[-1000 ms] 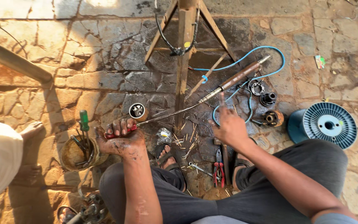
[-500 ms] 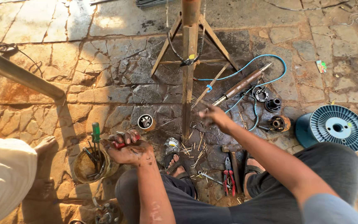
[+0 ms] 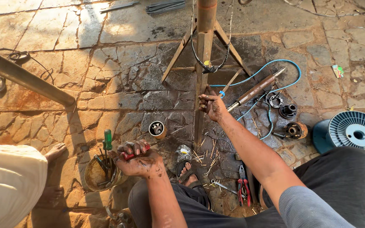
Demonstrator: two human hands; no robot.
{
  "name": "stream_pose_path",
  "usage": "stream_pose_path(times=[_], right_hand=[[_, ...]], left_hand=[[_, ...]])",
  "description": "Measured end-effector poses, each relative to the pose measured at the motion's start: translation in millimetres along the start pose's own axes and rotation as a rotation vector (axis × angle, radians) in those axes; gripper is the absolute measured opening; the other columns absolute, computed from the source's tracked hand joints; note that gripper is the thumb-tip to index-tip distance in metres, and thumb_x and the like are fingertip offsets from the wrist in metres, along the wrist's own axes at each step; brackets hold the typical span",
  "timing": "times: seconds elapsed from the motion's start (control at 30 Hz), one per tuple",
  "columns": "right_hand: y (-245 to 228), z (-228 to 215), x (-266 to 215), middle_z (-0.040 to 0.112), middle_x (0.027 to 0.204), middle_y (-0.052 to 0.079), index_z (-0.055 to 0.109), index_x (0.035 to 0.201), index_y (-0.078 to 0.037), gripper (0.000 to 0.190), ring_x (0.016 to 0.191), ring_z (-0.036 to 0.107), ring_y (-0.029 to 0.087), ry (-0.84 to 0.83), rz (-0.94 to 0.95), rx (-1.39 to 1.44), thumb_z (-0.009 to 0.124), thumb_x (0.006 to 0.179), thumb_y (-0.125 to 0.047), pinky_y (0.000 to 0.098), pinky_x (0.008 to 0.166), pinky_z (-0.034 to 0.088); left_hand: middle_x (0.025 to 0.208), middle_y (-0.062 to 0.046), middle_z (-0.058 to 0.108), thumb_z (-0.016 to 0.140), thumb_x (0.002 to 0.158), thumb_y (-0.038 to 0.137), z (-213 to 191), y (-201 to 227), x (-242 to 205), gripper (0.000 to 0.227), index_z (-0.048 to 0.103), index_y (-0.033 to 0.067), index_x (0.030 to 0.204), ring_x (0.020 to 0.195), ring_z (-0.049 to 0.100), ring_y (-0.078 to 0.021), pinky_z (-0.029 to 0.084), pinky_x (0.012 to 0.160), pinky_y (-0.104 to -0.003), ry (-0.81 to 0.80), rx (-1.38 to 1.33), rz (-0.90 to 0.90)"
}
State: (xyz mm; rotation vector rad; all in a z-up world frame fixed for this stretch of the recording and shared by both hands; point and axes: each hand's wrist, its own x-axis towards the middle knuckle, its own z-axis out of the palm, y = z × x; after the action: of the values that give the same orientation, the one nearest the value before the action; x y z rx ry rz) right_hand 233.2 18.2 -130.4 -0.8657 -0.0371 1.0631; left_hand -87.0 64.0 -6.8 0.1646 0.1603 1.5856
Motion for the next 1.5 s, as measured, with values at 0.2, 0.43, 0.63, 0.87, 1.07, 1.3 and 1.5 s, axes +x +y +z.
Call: stream_pose_path(times=[0.2,0.43,0.63,0.87,1.07,1.3,1.5], right_hand=[[-28,-11,-44,0.065,0.100,0.000,0.053,0.153,-0.014,0.065,0.092,0.061,0.015,-0.108,0.033,-0.120,0.065,0.090,-0.027,0.0380,0.085,0.049],[-101,-3,-122,0.065,0.110,0.004,0.059,0.142,-0.006,0.071,0.100,0.057,0.019,-0.349,0.135,-0.084,0.058,0.091,-0.055,0.0393,0.089,0.046],[-131,-13,-178,0.063,0.110,0.006,0.060,0.140,-0.001,0.077,0.098,0.058,0.021,-0.412,0.192,-0.192,0.052,0.093,-0.060,0.0369,0.084,0.044],[-104,-23,-203,0.065,0.112,0.011,0.057,0.145,0.002,0.082,0.097,0.057,0.023,-0.397,0.203,-0.327,0.051,0.094,-0.062,0.0361,0.084,0.045],[-140,53,-237,0.047,0.156,0.016,0.035,0.159,-0.001,0.095,0.127,0.052,0.029,-0.743,-0.026,-0.315,0.048,0.094,-0.068,0.0431,0.100,0.043],[-213,129,-270,0.018,0.175,0.009,0.016,0.164,-0.013,0.101,0.158,0.027,0.029,-0.822,-0.316,-0.272,0.046,0.090,-0.075,0.0532,0.128,0.024],[-199,79,-254,0.065,0.141,0.026,0.057,0.144,0.002,0.084,0.131,0.061,0.039,-0.886,-0.260,-0.453,0.043,0.104,-0.070,0.0563,0.117,0.040]], left_hand=[[0.071,-0.003,0.054,0.052,0.095,0.021,3,-10,0,0.017,0.056,0.0104,0.083,0.052,0.050,-0.0170,0.041,0.053,-0.034,0.056,-0.011,0.003],[0.070,-0.001,0.051,0.048,0.097,0.028,0,-22,-5,0.022,0.054,0.0112,0.084,0.053,0.050,-0.0158,0.040,0.050,-0.033,0.119,0.028,-0.013],[0.072,-0.001,0.049,0.045,0.096,0.026,-9,-42,-14,0.021,0.051,0.0109,0.083,0.056,0.046,-0.0138,0.037,0.055,-0.031,0.009,0.135,-0.055],[0.071,0.000,0.046,0.042,0.092,0.025,-18,-74,-31,0.020,0.044,0.0130,0.076,0.055,0.041,-0.0135,0.035,0.053,-0.031,0.121,0.239,-0.198],[0.069,0.000,0.044,0.047,0.107,0.037,-19,-92,-34,0.040,0.041,0.0154,0.074,0.053,0.037,-0.0131,0.032,0.049,-0.031,0.091,0.308,-0.174],[0.065,0.001,0.041,0.046,0.107,0.042,-20,-92,-34,0.044,0.043,0.0127,0.074,0.052,0.037,-0.0132,0.031,0.050,-0.032,0.127,0.367,-0.204],[0.068,0.000,0.045,0.041,0.100,0.025,-23,-98,-32,0.025,0.043,0.0150,0.077,0.054,0.039,-0.0132,0.032,0.051,-0.033,0.099,0.315,-0.182]])
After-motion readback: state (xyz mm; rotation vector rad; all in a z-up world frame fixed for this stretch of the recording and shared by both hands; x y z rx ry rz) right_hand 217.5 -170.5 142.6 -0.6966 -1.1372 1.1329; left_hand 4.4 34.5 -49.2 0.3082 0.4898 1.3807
